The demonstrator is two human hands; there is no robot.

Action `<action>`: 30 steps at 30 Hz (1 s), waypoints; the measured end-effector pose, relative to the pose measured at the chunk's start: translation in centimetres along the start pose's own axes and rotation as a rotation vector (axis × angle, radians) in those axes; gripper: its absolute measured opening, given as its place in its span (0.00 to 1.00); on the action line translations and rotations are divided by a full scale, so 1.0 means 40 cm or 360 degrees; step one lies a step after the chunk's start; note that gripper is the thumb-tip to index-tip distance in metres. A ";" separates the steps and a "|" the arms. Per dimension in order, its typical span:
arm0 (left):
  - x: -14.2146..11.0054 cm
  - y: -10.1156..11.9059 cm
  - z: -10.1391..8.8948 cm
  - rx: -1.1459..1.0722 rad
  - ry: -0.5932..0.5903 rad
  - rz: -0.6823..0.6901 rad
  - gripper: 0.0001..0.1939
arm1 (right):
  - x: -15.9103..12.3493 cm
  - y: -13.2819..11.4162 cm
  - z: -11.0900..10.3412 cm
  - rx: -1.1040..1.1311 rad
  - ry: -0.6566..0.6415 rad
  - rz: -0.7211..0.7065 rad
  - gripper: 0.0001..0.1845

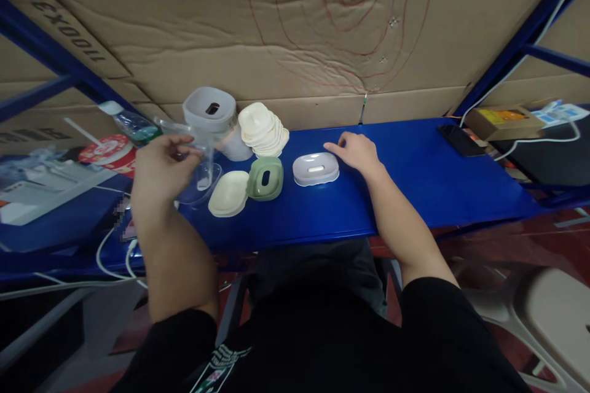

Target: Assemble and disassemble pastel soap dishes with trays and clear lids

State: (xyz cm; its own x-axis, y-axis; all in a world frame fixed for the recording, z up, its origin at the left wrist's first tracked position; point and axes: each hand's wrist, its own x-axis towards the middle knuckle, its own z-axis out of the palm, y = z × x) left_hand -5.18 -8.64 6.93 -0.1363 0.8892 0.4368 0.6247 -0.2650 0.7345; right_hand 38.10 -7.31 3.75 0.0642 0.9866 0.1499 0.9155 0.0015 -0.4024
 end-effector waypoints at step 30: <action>-0.079 0.191 0.353 0.0289 -0.0788 0.0181 0.42 | 0.025 0.020 0.021 0.0980 -0.0183 -0.0158 0.45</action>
State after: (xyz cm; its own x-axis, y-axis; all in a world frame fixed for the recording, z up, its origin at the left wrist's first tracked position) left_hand 10.89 -8.20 3.81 0.2914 0.9397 0.1788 0.7433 -0.3401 0.5761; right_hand 38.57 -6.17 2.82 -0.0838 0.9881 0.1292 0.5161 0.1540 -0.8426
